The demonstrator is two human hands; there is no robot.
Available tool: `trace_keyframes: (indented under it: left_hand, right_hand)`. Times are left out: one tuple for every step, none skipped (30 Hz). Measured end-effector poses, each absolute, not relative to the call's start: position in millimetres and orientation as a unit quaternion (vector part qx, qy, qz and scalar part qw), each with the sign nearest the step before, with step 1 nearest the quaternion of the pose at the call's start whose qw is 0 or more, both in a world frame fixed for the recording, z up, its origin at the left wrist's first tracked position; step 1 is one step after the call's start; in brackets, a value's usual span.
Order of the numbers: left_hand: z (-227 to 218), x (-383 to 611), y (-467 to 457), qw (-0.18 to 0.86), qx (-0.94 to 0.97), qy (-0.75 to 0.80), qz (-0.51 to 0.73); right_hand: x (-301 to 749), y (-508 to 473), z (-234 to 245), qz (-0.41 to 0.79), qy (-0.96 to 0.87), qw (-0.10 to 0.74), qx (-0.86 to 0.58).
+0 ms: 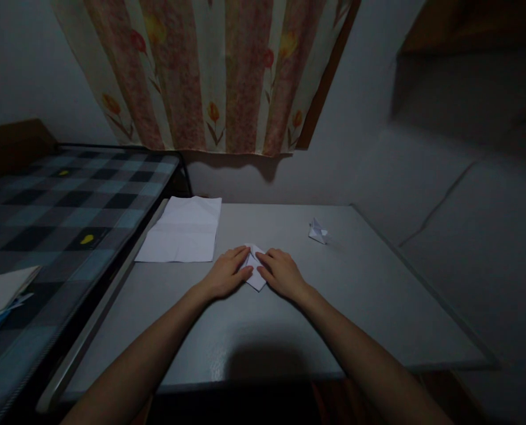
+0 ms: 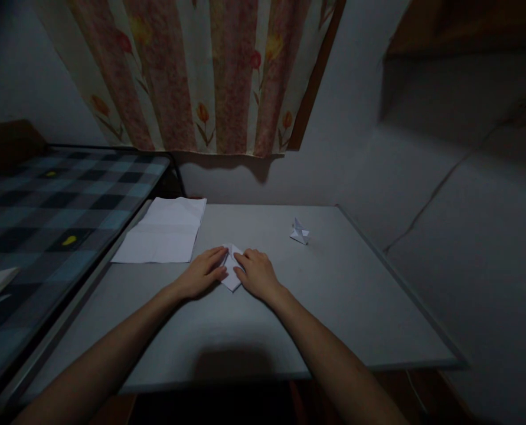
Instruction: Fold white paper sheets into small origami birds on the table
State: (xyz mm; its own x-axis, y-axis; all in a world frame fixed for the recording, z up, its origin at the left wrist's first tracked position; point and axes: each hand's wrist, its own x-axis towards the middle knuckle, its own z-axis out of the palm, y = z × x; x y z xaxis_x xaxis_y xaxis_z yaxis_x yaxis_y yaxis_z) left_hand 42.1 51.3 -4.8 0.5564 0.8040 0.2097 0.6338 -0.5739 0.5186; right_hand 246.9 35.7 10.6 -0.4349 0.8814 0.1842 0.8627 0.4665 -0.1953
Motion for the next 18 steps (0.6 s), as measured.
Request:
trace_keyframes:
  left_hand:
    - [-6.7, 39.2, 52.7, 0.222, 0.846, 0.422, 0.24]
    - [-8.3, 36.7, 53.9, 0.244, 0.832, 0.426, 0.258]
    - [-9.7, 34.9, 54.7, 0.261, 0.821, 0.43, 0.271]
    - [-10.9, 33.9, 55.1, 0.273, 0.813, 0.433, 0.279]
    - [-11.6, 33.7, 55.1, 0.278, 0.809, 0.433, 0.282]
    - [-11.8, 34.1, 54.6, 0.278, 0.81, 0.432, 0.282]
    - [-11.5, 35.1, 53.7, 0.271, 0.814, 0.431, 0.28]
    - [-10.7, 36.5, 52.3, 0.257, 0.823, 0.426, 0.274]
    - [-9.5, 38.0, 50.5, 0.237, 0.836, 0.419, 0.264]
    - [-7.8, 39.6, 48.5, 0.212, 0.852, 0.409, 0.248]
    - [-5.9, 41.1, 46.3, 0.185, 0.869, 0.4, 0.227]
    - [-3.8, 42.5, 44.1, 0.156, 0.884, 0.392, 0.202]
    - [-1.8, 43.6, 42.2, 0.129, 0.896, 0.386, 0.176]
    - [0.1, 44.5, 40.7, 0.105, 0.905, 0.384, 0.152]
    - [1.8, 45.1, 39.6, 0.085, 0.91, 0.383, 0.132]
    - [3.2, 45.5, 39.1, 0.071, 0.914, 0.382, 0.115]
    - [4.2, 45.8, 38.9, 0.061, 0.917, 0.38, 0.103]
    - [5.1, 45.9, 39.1, 0.055, 0.919, 0.379, 0.094]
  right_hand:
    - [245.7, 34.7, 11.9, 0.025, -0.851, 0.117, -0.512]
    - [244.4, 33.7, 13.3, 0.016, -0.855, 0.105, -0.508]
    - [243.2, 32.6, 14.7, 0.007, -0.859, 0.095, -0.504]
    - [242.1, 31.5, 16.0, 0.0, -0.861, 0.087, -0.501]
    - [241.2, 30.5, 17.0, -0.006, -0.863, 0.082, -0.498]
    - [240.5, 29.8, 17.7, -0.011, -0.864, 0.079, -0.497]
    - [240.0, 29.4, 17.8, -0.014, -0.865, 0.079, -0.496]
    - [239.9, 29.6, 17.3, -0.014, -0.865, 0.082, -0.495]
    - [240.2, 30.3, 16.0, -0.011, -0.866, 0.087, -0.493]
    - [240.8, 31.8, 14.0, -0.003, -0.865, 0.097, -0.492]
    - [241.9, 33.9, 11.3, 0.011, -0.863, 0.112, -0.493]
    - [243.5, 36.5, 8.2, 0.029, -0.859, 0.131, -0.494]
    - [245.4, 39.3, 5.0, 0.051, -0.851, 0.154, -0.499]
    - [247.5, 42.1, 1.8, 0.074, -0.841, 0.179, -0.506]
    - [249.7, 44.6, -0.9, 0.092, -0.827, 0.204, -0.516]
    - [251.7, 46.5, -3.2, 0.102, -0.811, 0.224, -0.531]
    - [253.4, 47.7, -4.8, 0.106, -0.797, 0.237, -0.546]
    - [254.6, 48.3, -5.7, 0.105, -0.785, 0.244, -0.56]
